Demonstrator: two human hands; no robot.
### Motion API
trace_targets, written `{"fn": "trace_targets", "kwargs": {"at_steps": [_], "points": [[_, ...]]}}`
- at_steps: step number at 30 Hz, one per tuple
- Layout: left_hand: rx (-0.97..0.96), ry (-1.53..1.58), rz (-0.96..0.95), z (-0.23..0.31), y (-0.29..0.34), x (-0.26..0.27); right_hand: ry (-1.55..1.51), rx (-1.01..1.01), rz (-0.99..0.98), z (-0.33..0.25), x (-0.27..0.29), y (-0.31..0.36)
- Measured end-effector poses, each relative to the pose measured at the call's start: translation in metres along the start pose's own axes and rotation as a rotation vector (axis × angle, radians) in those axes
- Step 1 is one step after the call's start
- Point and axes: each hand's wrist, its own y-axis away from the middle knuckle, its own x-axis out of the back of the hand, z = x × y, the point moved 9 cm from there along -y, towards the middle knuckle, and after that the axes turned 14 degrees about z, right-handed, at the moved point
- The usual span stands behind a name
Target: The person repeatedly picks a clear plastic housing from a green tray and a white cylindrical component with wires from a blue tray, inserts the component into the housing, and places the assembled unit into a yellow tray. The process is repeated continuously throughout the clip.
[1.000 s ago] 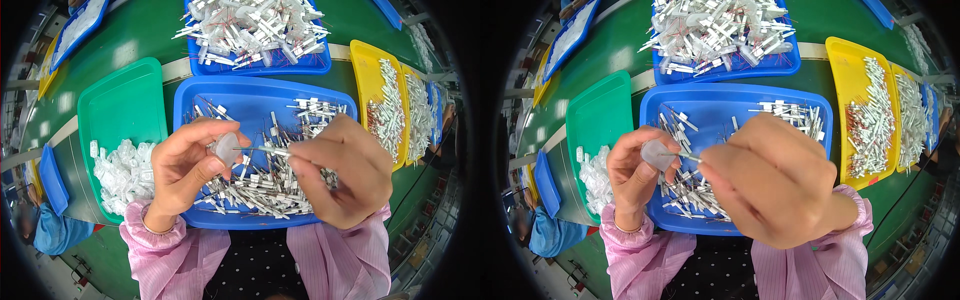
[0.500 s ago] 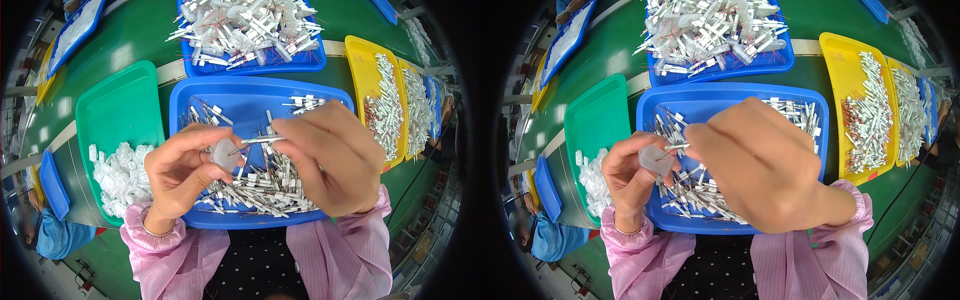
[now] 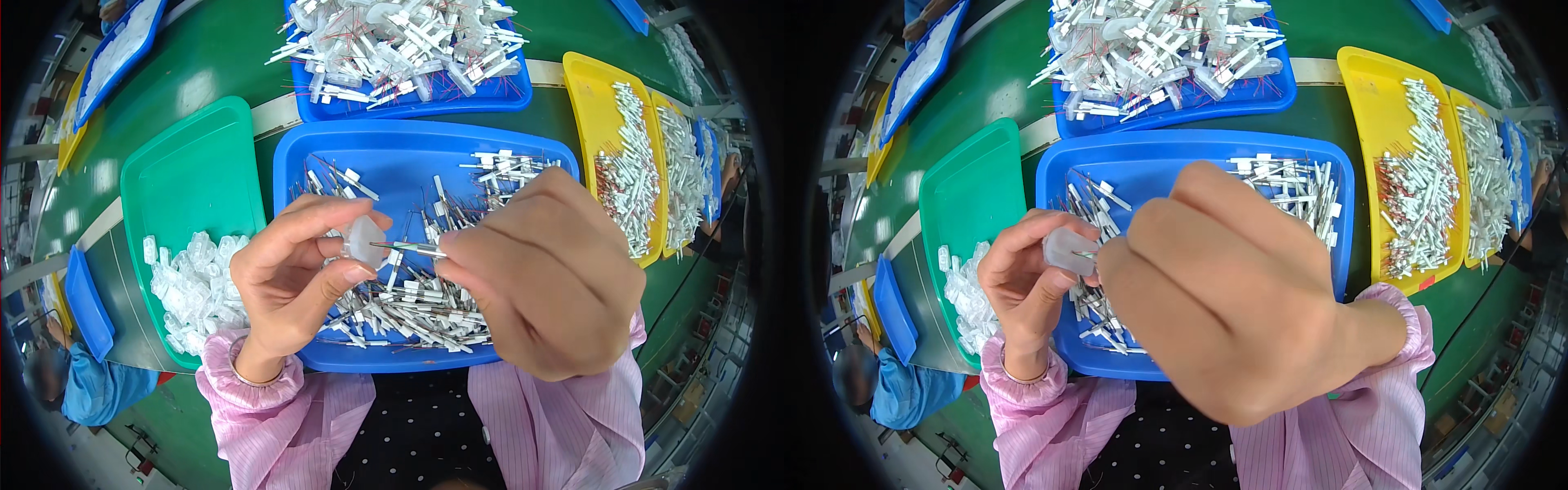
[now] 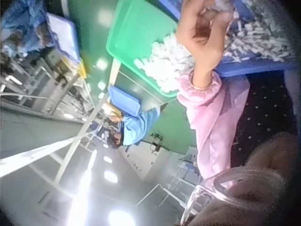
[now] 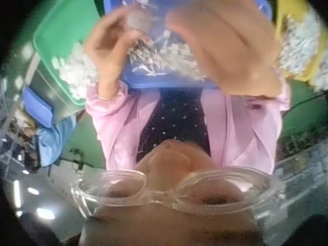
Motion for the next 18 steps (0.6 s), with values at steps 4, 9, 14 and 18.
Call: {"fn": "trace_targets", "kwargs": {"at_steps": [4, 9, 14, 18], "points": [[-0.022, -0.027, -0.010, 0.002, -0.001, -0.001, 0.043, 0.081, -0.018, -0.008, 0.001, -0.001], [-0.149, -0.158, -0.054, 0.009, -0.002, -0.005, 0.060, 0.058, 0.060, -0.015, -0.001, 0.000], [-0.039, 0.041, -0.012, 0.005, -0.001, -0.002, -0.017, -0.003, 0.044, -0.003, 0.000, -0.003], [-0.010, 0.046, -0.022, 0.002, 0.001, -0.001, 0.047, 0.050, -0.016, 0.001, -0.008, 0.004]]}}
